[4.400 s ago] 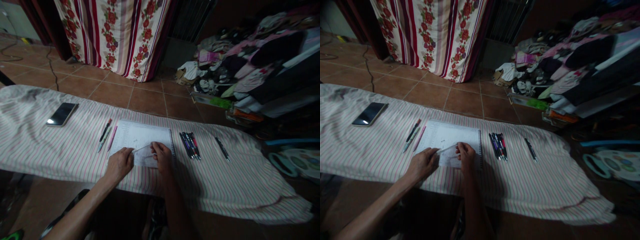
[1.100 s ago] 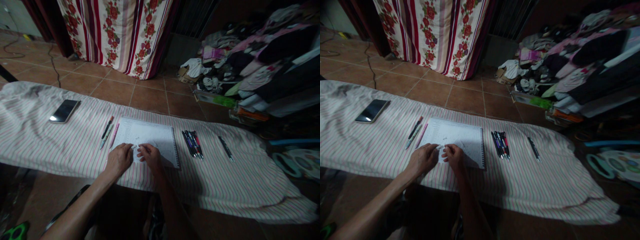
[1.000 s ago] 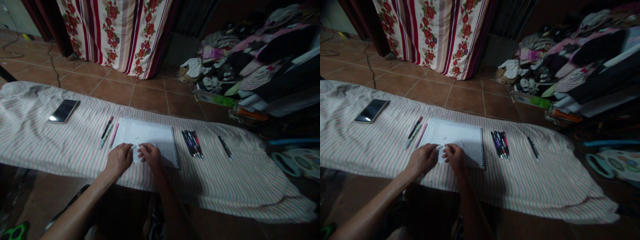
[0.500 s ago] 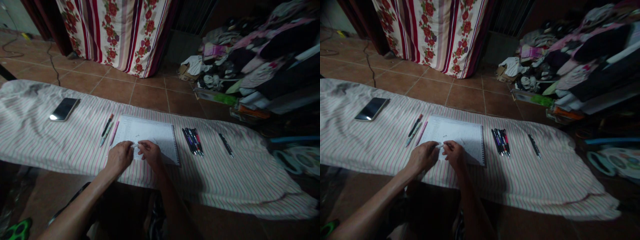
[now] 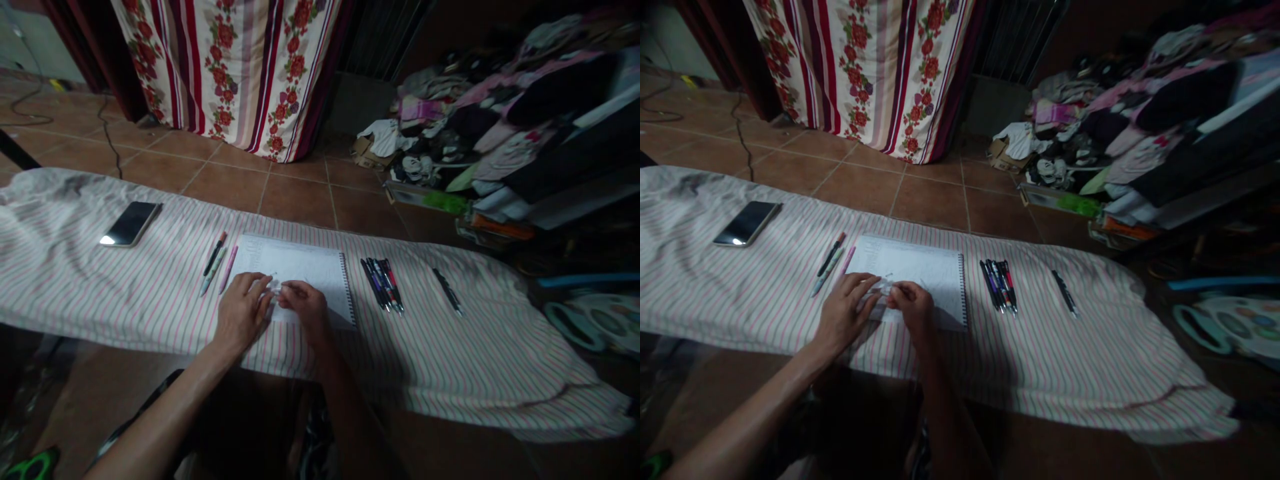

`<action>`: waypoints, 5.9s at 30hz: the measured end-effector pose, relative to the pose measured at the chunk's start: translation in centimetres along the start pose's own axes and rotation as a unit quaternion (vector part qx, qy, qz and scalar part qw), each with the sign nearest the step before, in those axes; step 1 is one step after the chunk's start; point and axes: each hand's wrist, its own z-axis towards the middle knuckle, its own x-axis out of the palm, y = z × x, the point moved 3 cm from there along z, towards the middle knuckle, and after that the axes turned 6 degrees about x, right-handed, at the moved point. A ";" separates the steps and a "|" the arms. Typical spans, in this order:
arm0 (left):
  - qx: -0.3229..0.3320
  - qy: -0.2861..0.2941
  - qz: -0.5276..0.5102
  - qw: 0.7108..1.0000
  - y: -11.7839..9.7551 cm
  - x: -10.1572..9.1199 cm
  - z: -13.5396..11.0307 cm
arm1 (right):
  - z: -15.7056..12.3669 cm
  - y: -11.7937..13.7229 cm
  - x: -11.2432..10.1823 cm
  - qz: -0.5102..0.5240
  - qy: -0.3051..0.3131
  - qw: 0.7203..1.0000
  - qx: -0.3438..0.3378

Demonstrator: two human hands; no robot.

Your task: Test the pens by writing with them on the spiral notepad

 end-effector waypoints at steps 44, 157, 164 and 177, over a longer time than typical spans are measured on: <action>-0.490 -0.131 -0.702 0.500 1.1 2.7 0.1 | -0.9 0.8 1.8 -0.023 0.063 0.997 -0.047; -0.047 -0.111 -0.119 0.986 0.8 0.7 -1.6 | -1.8 6.2 -1.5 0.149 -0.053 0.977 -0.143; -0.025 -0.100 -0.063 0.993 0.3 1.1 -1.4 | -2.7 7.8 -3.3 0.128 -0.122 0.960 -0.216; -0.009 -0.025 -0.033 0.999 -0.2 1.5 -1.6 | -3.7 7.9 -2.5 0.031 -0.152 0.950 -0.271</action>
